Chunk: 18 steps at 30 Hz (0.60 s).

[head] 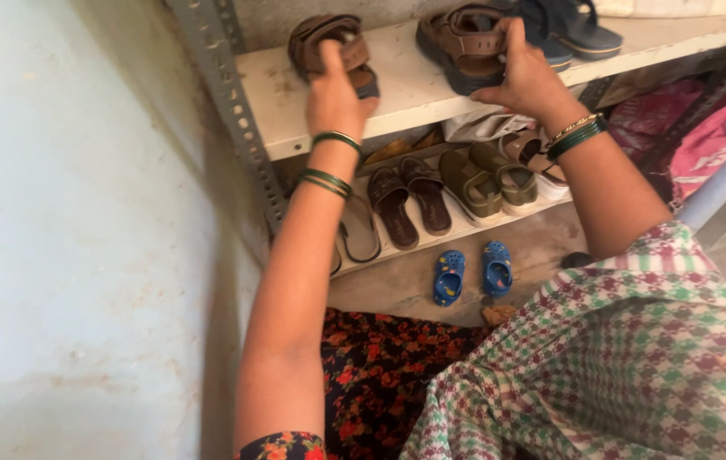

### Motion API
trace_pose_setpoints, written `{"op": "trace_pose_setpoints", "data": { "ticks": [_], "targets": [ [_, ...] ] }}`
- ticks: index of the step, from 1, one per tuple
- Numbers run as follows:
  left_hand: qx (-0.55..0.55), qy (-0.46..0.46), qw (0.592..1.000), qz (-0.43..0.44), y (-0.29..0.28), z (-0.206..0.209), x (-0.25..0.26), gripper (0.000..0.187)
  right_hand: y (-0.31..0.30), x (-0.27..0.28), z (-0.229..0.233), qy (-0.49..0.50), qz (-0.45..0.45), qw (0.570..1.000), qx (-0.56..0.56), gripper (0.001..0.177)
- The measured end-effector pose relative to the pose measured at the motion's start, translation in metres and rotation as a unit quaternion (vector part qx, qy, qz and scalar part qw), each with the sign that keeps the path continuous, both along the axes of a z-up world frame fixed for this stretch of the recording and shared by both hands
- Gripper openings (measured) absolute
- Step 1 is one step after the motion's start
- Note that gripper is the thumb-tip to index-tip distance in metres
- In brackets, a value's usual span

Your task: The person organizes multiple pairs of shoes on a two-tier metal shoe rack. They pick up various shoes and sandals from the floor and lower shelf, place them on the shelves, and adjust their positions to align them neatly.

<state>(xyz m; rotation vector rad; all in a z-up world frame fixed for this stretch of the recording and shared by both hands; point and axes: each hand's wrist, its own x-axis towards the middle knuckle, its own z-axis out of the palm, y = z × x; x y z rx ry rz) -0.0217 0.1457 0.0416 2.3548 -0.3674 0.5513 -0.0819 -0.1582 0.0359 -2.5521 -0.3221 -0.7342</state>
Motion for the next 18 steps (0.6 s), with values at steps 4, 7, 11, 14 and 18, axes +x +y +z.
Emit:
{"op": "trace_pose_setpoints", "data": {
  "ticks": [4,7,11,14,18],
  "targets": [
    [-0.004,0.036,0.999,-0.031,-0.065,0.006,-0.018,0.078,-0.007,0.005,-0.008,0.002,0.004,1.000,0.021,0.089],
    [0.017,0.031,0.999,-0.026,-0.093,0.006,-0.029,0.080,-0.007,0.006,-0.014,0.000,-0.026,0.998,0.049,0.088],
    [0.032,0.067,0.997,-0.007,-0.112,0.004,-0.033,0.077,-0.008,0.010,-0.018,-0.004,-0.034,0.997,0.072,0.089],
    [0.028,0.061,0.998,-0.006,-0.116,0.003,-0.027,0.076,-0.011,0.012,-0.020,-0.001,-0.037,0.996,0.080,0.090],
    [0.035,0.037,0.999,-0.008,-0.120,0.002,-0.018,0.084,-0.023,0.015,-0.023,0.034,-0.025,0.991,0.124,0.088]
  ]
}}
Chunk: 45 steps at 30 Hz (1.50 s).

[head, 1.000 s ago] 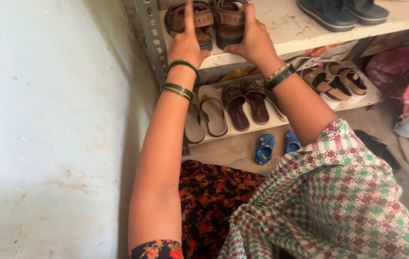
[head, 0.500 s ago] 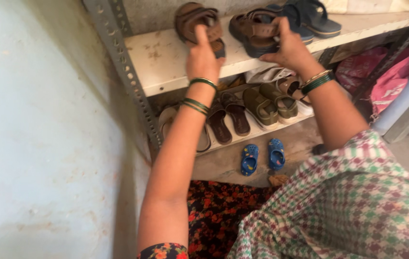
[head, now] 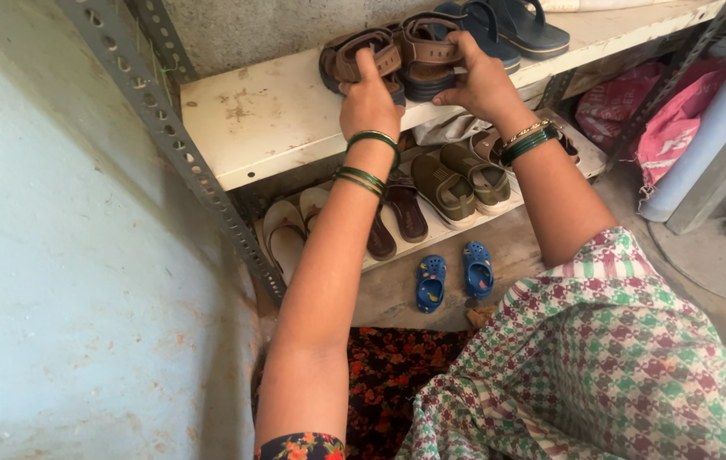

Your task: The person organizes multiple pairs of shoes on a two-tier metal shoe rack. They pick up various shoes and sandals from the floor and lower shelf, place them on the shelves, and adjust their positions to align them neatly.

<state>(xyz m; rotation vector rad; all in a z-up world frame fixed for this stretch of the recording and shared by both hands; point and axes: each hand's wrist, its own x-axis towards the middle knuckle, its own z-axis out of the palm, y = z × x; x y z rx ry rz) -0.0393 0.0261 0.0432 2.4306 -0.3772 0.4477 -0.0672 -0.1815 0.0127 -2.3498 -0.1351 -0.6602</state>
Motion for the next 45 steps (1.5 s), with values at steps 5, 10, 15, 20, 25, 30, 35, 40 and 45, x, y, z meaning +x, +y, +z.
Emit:
{"op": "trace_pose_setpoints", "data": {
  "ticks": [5,10,15,20,25,30,35,40,45],
  "targets": [
    [0.017,0.035,0.999,-0.025,0.004,0.005,0.009,0.087,-0.009,0.004,-0.001,0.016,0.026,0.999,0.030,0.092],
    [0.015,0.035,0.998,-0.045,0.006,0.006,0.009,0.085,-0.010,0.003,-0.008,0.032,0.026,0.997,0.067,0.111],
    [0.010,0.026,0.999,-0.040,0.005,0.007,0.006,0.085,0.016,0.011,-0.018,-0.089,-0.103,0.991,-0.007,0.125],
    [-0.007,0.004,0.999,-0.037,0.004,0.005,0.004,0.085,0.041,0.009,-0.020,-0.129,-0.163,0.977,-0.037,0.128],
    [-0.004,0.026,0.999,-0.029,0.004,0.004,0.005,0.086,0.052,0.010,-0.015,-0.121,-0.181,0.975,-0.046,0.129],
    [0.002,0.026,0.999,-0.026,0.003,0.003,0.008,0.086,0.063,0.007,-0.019,-0.117,-0.217,0.968,-0.043,0.131],
    [0.025,0.009,0.999,-0.030,0.005,-0.002,0.009,0.102,0.061,0.006,-0.018,-0.134,-0.203,0.969,-0.035,0.131],
    [-0.042,-0.149,0.985,-0.080,0.013,-0.037,-0.025,0.112,0.041,-0.038,-0.034,-0.268,-0.066,0.959,-0.063,0.113],
    [-0.075,-0.189,0.965,-0.162,-0.014,-0.100,-0.096,0.098,0.006,-0.135,-0.084,-0.108,-0.141,0.983,0.049,0.081]
  ]
}}
